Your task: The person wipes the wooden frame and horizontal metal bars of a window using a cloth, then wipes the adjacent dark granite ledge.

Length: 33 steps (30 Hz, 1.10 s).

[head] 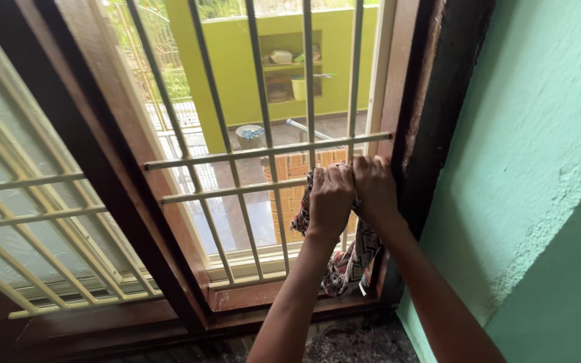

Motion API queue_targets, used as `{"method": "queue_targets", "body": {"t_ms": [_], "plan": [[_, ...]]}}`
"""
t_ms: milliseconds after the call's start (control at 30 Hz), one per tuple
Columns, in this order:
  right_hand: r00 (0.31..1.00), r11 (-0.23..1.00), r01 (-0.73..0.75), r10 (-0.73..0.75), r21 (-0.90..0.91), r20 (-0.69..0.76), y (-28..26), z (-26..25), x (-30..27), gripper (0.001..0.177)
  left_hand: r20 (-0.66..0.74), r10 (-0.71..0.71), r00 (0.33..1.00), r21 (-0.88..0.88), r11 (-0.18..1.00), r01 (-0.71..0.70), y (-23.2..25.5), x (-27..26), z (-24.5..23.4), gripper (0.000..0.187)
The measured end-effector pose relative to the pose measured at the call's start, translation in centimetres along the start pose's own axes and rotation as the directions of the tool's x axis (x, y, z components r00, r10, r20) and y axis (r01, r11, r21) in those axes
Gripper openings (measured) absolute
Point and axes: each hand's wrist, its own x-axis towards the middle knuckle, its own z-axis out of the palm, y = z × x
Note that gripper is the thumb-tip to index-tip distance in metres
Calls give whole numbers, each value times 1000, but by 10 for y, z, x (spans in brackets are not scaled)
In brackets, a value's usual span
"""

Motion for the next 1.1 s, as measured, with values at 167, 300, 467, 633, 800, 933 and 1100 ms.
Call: {"method": "queue_targets", "body": {"t_ms": [167, 300, 467, 633, 800, 933, 1100], "plan": [[958, 991, 49, -10, 127, -286, -26, -8, -19, 48, -112, 8, 994, 18, 1000, -6, 1, -15, 4, 33], [939, 996, 77, -56, 47, -339, -43, -13, -46, 72, -245, -38, 969, -111, 994, 11, 3, -35, 0, 29], [936, 865, -335, 349, 374, 31, -34, -31, -47, 37, -284, -265, 921, -282, 942, 184, 4, -26, -18, 41], [765, 774, -370, 568, 514, -304, -46, -26, -16, 20, 386, -799, 462, -609, 156, 778, 8, 13, -48, 49], [794, 646, -254, 565, 719, -227, -40, 4, 18, 52, 123, -821, 557, -740, 298, 603, -2, 24, -30, 29], [918, 464, -185, 395, 866, -15, -7, 5, 20, 41, 290, -728, 621, -725, 256, 639, -34, 26, -11, 26], [845, 359, -384, 508, 851, 167, 0, 5, 31, 30, 195, -676, 710, -755, 358, 549, -42, 22, 1, 19]]}}
